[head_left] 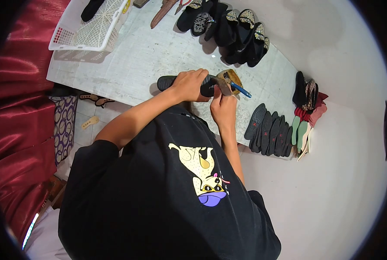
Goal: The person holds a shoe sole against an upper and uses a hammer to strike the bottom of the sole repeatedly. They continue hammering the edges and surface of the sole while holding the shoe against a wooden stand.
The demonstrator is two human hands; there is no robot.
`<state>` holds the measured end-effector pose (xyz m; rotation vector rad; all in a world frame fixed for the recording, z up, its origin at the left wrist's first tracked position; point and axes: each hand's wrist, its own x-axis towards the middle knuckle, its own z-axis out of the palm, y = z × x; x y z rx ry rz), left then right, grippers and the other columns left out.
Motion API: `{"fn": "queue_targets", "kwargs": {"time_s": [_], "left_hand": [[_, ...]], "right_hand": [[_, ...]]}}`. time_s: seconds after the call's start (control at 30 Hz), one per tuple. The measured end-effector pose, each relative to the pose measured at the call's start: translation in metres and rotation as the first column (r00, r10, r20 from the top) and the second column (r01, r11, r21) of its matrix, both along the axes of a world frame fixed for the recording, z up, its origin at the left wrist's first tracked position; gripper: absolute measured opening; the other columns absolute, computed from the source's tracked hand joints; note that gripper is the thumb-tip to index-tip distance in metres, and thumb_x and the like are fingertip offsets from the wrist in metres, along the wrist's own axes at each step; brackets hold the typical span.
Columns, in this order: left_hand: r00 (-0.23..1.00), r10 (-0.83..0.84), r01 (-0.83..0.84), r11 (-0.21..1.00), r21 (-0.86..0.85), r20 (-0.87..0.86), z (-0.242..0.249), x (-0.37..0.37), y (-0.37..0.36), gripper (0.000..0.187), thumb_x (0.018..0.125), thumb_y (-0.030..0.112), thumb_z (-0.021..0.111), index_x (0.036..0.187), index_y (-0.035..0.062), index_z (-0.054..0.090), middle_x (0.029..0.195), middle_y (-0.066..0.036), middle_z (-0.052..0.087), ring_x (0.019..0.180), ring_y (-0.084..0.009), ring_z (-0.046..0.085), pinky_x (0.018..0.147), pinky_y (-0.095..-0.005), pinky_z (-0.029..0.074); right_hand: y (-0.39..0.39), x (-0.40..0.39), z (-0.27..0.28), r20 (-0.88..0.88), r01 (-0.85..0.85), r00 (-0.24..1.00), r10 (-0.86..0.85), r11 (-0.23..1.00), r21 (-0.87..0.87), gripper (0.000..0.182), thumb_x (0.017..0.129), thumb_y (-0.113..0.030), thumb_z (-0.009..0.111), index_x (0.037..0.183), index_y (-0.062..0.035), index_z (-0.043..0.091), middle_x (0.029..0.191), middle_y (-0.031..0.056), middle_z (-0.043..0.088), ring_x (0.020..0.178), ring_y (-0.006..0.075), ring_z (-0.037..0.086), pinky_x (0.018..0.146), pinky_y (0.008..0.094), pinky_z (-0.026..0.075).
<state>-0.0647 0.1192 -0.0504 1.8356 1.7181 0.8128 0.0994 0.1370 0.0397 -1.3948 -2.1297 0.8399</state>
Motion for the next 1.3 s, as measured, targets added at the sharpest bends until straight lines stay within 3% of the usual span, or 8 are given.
{"fn": "queue_targets", "kwargs": {"time_s": [0.13, 0.2, 0.43, 0.6, 0.93, 1.03, 1.1, 1.3], "left_hand": [[0.999, -0.029, 0.028, 0.999, 0.039, 0.017, -0.001, -0.003, 0.001, 0.083, 0.07, 0.046, 0.093, 0.129, -0.0006, 0.059, 0.116, -0.022, 0.072, 0.106, -0.0426, 0.073, 0.089, -0.0508, 0.059], [1.0, -0.01, 0.01, 0.999, 0.035, 0.017, 0.0, -0.002, 0.0, 0.081, 0.07, 0.044, 0.092, 0.129, 0.0001, 0.059, 0.117, -0.022, 0.072, 0.105, -0.0428, 0.073, 0.089, -0.0508, 0.059], [0.999, -0.024, 0.025, 0.999, -0.02, 0.03, 0.003, -0.004, 0.0, 0.079, 0.072, 0.044, 0.092, 0.13, 0.0001, 0.059, 0.117, -0.022, 0.072, 0.106, -0.0427, 0.073, 0.089, -0.0511, 0.059], [1.0, 0.0, 0.0, 1.0, 0.018, 0.013, -0.001, 0.0, -0.001, 0.081, 0.072, 0.048, 0.092, 0.128, -0.0015, 0.061, 0.118, -0.022, 0.072, 0.108, -0.0427, 0.072, 0.091, -0.0502, 0.058], [1.0, -0.011, 0.011, 1.0, -0.028, -0.01, 0.006, -0.005, 0.0, 0.081, 0.073, 0.045, 0.088, 0.134, -0.0012, 0.06, 0.12, -0.023, 0.072, 0.111, -0.0421, 0.072, 0.092, -0.0499, 0.058], [0.999, -0.018, 0.019, 1.0, -0.013, 0.046, 0.006, -0.01, -0.001, 0.083, 0.071, 0.048, 0.089, 0.135, 0.0026, 0.061, 0.123, -0.02, 0.072, 0.111, -0.0403, 0.072, 0.092, -0.0496, 0.059], [1.0, -0.011, 0.011, 1.0, 0.008, 0.024, 0.006, -0.017, -0.003, 0.099, 0.066, 0.07, 0.09, 0.136, 0.0053, 0.063, 0.12, -0.017, 0.073, 0.11, -0.0387, 0.073, 0.091, -0.05, 0.059], [1.0, -0.03, 0.029, 0.996, -0.081, -0.004, 0.012, -0.019, -0.005, 0.099, 0.062, 0.068, 0.093, 0.135, 0.0073, 0.063, 0.112, -0.015, 0.077, 0.105, -0.0388, 0.075, 0.089, -0.0504, 0.06]], "right_hand": [[0.007, -0.002, -0.002, 0.078, -0.005, 0.997, 0.01, 0.998, -0.06, 0.015, 0.1, -0.008, 0.059, 0.111, 0.0006, 0.063, 0.081, 0.0298, 0.071, 0.078, 0.0516, 0.071, 0.067, 0.0555, 0.055], [0.007, -0.005, -0.005, -0.075, -0.025, 0.997, 0.029, 0.998, 0.061, 0.014, 0.1, -0.008, 0.058, 0.11, 0.0008, 0.062, 0.083, 0.0297, 0.072, 0.079, 0.0514, 0.071, 0.067, 0.0561, 0.055], [0.006, -0.004, -0.001, -0.05, -0.064, 0.997, 0.066, 0.997, 0.032, 0.016, 0.098, -0.005, 0.06, 0.113, 0.0014, 0.063, 0.086, 0.0287, 0.073, 0.081, 0.0514, 0.072, 0.067, 0.0561, 0.055], [-0.005, 0.0, 0.007, 0.02, -0.022, 1.0, 0.024, 0.993, -0.116, 0.018, 0.097, -0.002, 0.058, 0.113, 0.0012, 0.065, 0.089, 0.028, 0.074, 0.084, 0.05, 0.073, 0.069, 0.0543, 0.057], [-0.017, 0.001, -0.001, -0.047, -0.01, 0.999, 0.006, 0.997, -0.081, 0.018, 0.096, -0.002, 0.057, 0.111, 0.0012, 0.066, 0.09, 0.0304, 0.074, 0.086, 0.0519, 0.073, 0.072, 0.0564, 0.058], [-0.009, -0.001, -0.003, 0.041, -0.022, 0.999, 0.027, 0.993, -0.114, 0.018, 0.098, -0.006, 0.058, 0.113, 0.0022, 0.066, 0.085, 0.0318, 0.072, 0.082, 0.0528, 0.072, 0.072, 0.0578, 0.057], [-0.004, -0.003, 0.003, 0.083, -0.011, 0.996, 0.023, 0.989, -0.15, 0.02, 0.101, -0.012, 0.059, 0.113, 0.003, 0.065, 0.079, 0.0328, 0.07, 0.079, 0.0539, 0.071, 0.071, 0.0591, 0.056], [-0.001, -0.002, 0.004, 0.076, -0.019, 0.997, 0.032, 0.985, -0.17, 0.021, 0.104, -0.017, 0.06, 0.109, 0.0028, 0.065, 0.08, 0.0342, 0.07, 0.08, 0.0555, 0.07, 0.07, 0.0606, 0.055]]}}
